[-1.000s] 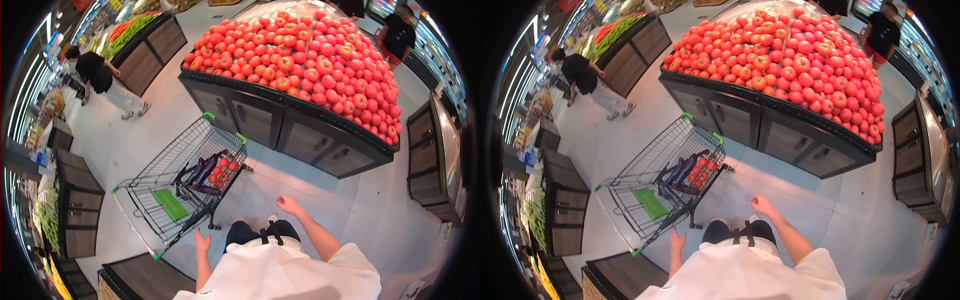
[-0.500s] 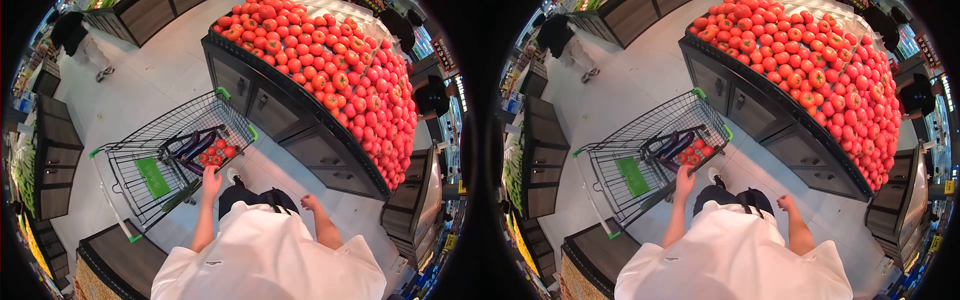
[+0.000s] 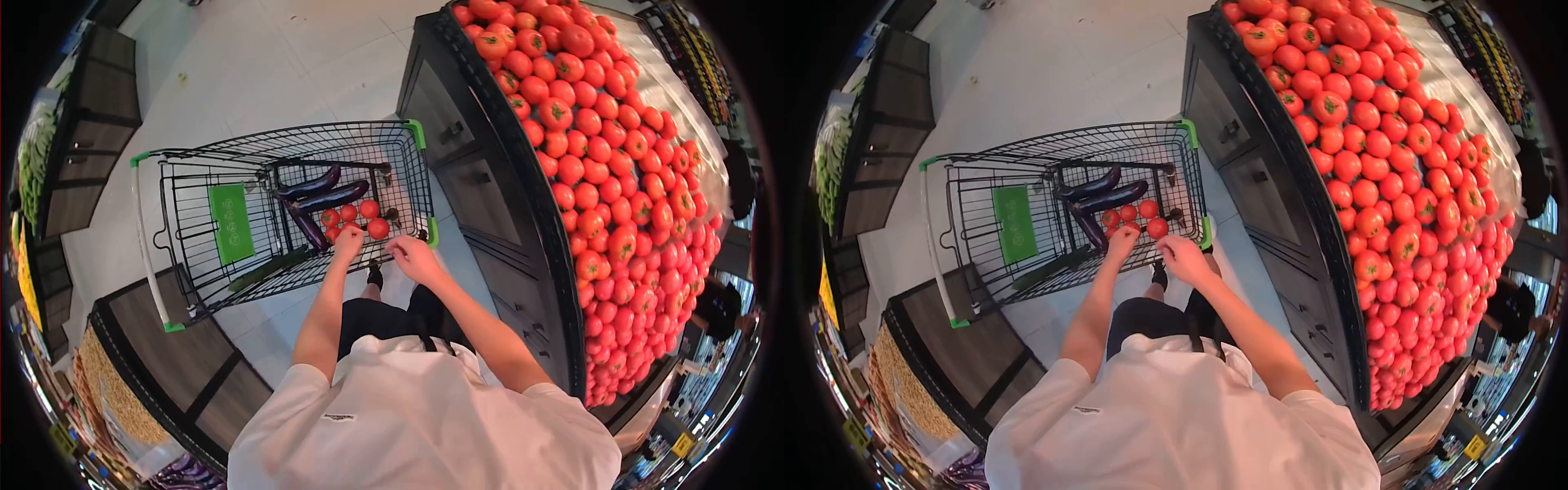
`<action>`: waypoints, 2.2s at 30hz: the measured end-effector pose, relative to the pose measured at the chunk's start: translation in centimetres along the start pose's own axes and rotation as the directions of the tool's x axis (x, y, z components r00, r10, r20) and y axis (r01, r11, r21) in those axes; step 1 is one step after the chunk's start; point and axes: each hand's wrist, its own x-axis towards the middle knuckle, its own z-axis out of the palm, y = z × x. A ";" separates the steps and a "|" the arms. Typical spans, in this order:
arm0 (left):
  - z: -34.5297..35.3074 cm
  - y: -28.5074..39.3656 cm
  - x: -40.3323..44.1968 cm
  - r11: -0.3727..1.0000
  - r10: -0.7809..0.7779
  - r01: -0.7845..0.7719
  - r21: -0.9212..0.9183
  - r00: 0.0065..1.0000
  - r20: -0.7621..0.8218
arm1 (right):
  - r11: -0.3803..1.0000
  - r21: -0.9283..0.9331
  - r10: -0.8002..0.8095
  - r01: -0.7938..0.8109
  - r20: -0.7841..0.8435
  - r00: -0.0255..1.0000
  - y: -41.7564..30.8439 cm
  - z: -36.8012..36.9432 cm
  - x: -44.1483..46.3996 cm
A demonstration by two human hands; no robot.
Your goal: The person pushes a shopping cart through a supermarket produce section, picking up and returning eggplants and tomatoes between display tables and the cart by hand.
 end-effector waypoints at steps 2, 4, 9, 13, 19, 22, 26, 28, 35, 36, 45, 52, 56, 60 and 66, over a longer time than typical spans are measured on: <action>2.2 -2.7 3.7 0.916 -0.159 0.249 -0.314 0.946 0.283 | 0.958 -0.287 0.091 -0.018 0.243 0.966 5.0 3.0 5.0; 4.5 -4.6 5.1 0.981 -0.128 0.153 -0.117 0.973 0.194 | 0.780 -0.626 0.368 -0.006 0.451 0.813 8.1 3.6 11.1; 6.8 -4.1 7.2 0.945 -0.296 0.238 0.224 0.914 0.278 | 0.457 -0.855 0.755 -0.244 0.228 0.615 22.1 13.8 15.0; 11.4 -4.0 9.7 0.777 -0.620 0.627 0.048 0.752 0.225 | 0.515 -0.761 0.849 -0.395 0.391 0.354 14.6 9.3 17.2; 13.8 -10.4 11.7 0.584 -0.543 0.682 -0.441 0.731 0.412 | 0.758 -0.568 0.602 -0.321 0.418 0.680 26.1 19.2 13.1; 13.5 -11.9 11.3 0.457 -0.470 0.750 -0.478 0.660 0.586 | 0.439 0.071 0.897 -0.896 -0.089 0.432 24.2 20.5 12.6; 7.5 -4.7 9.1 0.625 -0.560 0.712 -0.320 0.694 0.453 | 0.473 0.136 0.879 -0.871 -0.137 0.456 20.8 19.2 13.1; 3.4 0.7 6.5 0.897 -0.367 0.400 -0.189 0.911 0.189 | 0.707 -0.251 0.703 -0.662 0.139 0.698 12.3 12.1 13.1; -8.1 12.5 -4.4 0.781 -0.007 0.190 -0.595 0.955 0.297 | 0.928 -0.074 0.364 -0.365 -0.033 0.931 -2.9 0.6 5.7; -8.6 14.3 -6.3 0.738 0.012 0.213 -0.640 0.944 0.328 | 0.956 -0.064 0.279 -0.285 -0.093 0.956 -4.5 -1.0 3.9; -5.2 25.5 -12.2 0.764 0.251 0.224 -0.605 0.760 0.599 | 0.996 0.082 0.079 -0.046 -0.461 0.884 -8.2 -11.3 -11.2; 4.5 39.6 -14.5 0.796 0.466 -0.129 -0.591 0.754 0.463 | 0.998 0.059 0.065 -0.034 -0.693 0.718 -6.4 -23.7 -15.1; 10.6 48.4 -13.6 0.763 0.601 -0.356 -0.539 0.696 0.392 | 0.981 -0.187 -0.129 -0.044 -0.809 0.573 -4.7 -30.9 -14.6; 16.3 54.1 -11.1 0.653 0.755 -0.624 -0.429 0.580 0.306 | 0.963 -0.131 0.041 -0.236 -0.795 0.605 -3.3 -36.8 -13.6; 21.1 54.7 -9.6 0.647 0.762 -0.662 -0.378 0.548 0.345 | 0.946 -0.058 0.164 -0.319 -0.763 0.625 -1.8 -39.1 -13.3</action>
